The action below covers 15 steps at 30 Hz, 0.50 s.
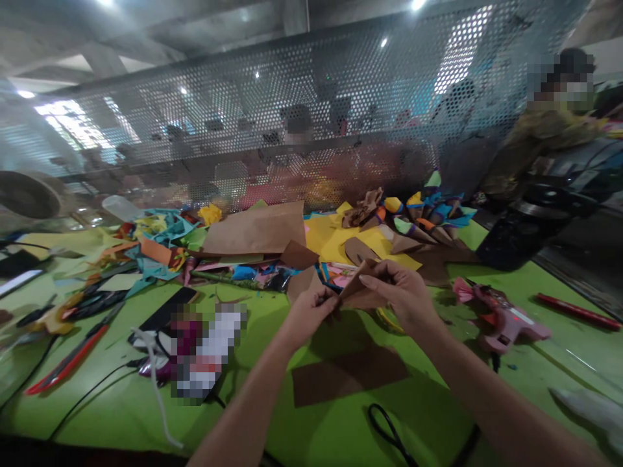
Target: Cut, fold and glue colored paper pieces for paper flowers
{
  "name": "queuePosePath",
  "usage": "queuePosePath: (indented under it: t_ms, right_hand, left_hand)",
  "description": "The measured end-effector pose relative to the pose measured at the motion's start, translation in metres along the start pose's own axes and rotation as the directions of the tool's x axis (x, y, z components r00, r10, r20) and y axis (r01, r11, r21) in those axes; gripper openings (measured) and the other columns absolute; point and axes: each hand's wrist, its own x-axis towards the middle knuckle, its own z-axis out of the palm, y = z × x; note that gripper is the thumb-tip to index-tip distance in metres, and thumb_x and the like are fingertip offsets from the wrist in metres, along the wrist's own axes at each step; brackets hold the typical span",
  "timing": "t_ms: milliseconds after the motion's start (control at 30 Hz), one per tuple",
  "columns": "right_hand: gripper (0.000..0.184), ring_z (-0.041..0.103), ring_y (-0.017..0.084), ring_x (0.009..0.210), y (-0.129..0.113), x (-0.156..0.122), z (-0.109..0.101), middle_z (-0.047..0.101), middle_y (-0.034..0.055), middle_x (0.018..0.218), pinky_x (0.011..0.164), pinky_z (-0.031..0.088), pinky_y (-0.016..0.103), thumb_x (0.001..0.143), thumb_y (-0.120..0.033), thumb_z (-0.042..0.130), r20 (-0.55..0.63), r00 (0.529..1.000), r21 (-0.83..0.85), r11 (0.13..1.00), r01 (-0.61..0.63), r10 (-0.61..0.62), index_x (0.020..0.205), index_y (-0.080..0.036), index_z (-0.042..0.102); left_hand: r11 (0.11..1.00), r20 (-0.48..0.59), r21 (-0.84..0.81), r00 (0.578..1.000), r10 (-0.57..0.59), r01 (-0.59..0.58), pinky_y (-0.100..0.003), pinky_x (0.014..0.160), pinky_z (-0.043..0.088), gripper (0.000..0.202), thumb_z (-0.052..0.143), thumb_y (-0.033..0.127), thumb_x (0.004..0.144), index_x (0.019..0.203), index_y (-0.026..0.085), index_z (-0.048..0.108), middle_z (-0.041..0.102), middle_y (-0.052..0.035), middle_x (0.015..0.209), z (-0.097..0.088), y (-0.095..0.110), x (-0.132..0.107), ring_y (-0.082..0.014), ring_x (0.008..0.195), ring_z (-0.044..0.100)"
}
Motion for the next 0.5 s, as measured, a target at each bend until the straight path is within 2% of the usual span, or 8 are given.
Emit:
queuePosePath:
  t_ms: [267, 400, 500]
  right_hand:
    - [0.028, 0.045, 0.014, 0.059, -0.0071, 0.0001, -0.0021, 0.054, -0.0020, 0.061, 0.055, 0.034, 0.027, 0.065, -0.041, 0.077, -0.037, 0.999, -0.006, 1.000, -0.009, 0.009, 0.062, -0.021, 0.058]
    - [0.028, 0.046, 0.014, 0.059, -0.0071, 0.0008, -0.0025, 0.054, -0.0019, 0.062, 0.055, 0.035, 0.027, 0.064, -0.040, 0.077, -0.021, 0.999, 0.007, 1.000, -0.029, 0.029, 0.063, -0.021, 0.057]
    - [0.027, 0.047, 0.014, 0.059, 0.0009, 0.0003, -0.0008, 0.055, -0.0025, 0.061, 0.056, 0.036, 0.028, 0.065, -0.040, 0.077, 0.023, 1.000, -0.021, 1.000, -0.020, 0.021, 0.063, -0.021, 0.057]
  left_hand:
    - [0.996, -0.035, -0.084, 0.999, -0.023, 0.020, -0.023, 0.055, 0.040, 0.031, 0.067, 0.046, 0.074, 0.072, 0.017, 0.057, 0.061, 0.0003, 0.060, -0.0048, 0.0037, -0.0011, -0.0118, 0.054, 0.052]
    - [0.998, -0.075, -0.058, 0.997, -0.018, 0.014, -0.024, 0.056, 0.040, 0.042, 0.059, 0.057, 0.080, 0.076, 0.015, 0.062, 0.062, -0.0021, 0.067, -0.0033, 0.0052, -0.0024, -0.0127, 0.058, 0.053]
    - [0.999, -0.049, -0.028, 0.999, 0.018, -0.020, -0.023, 0.057, 0.040, 0.048, 0.060, 0.063, 0.079, 0.079, 0.015, 0.066, 0.059, -0.0006, 0.065, 0.0018, 0.0057, -0.0019, -0.0127, 0.059, 0.051]
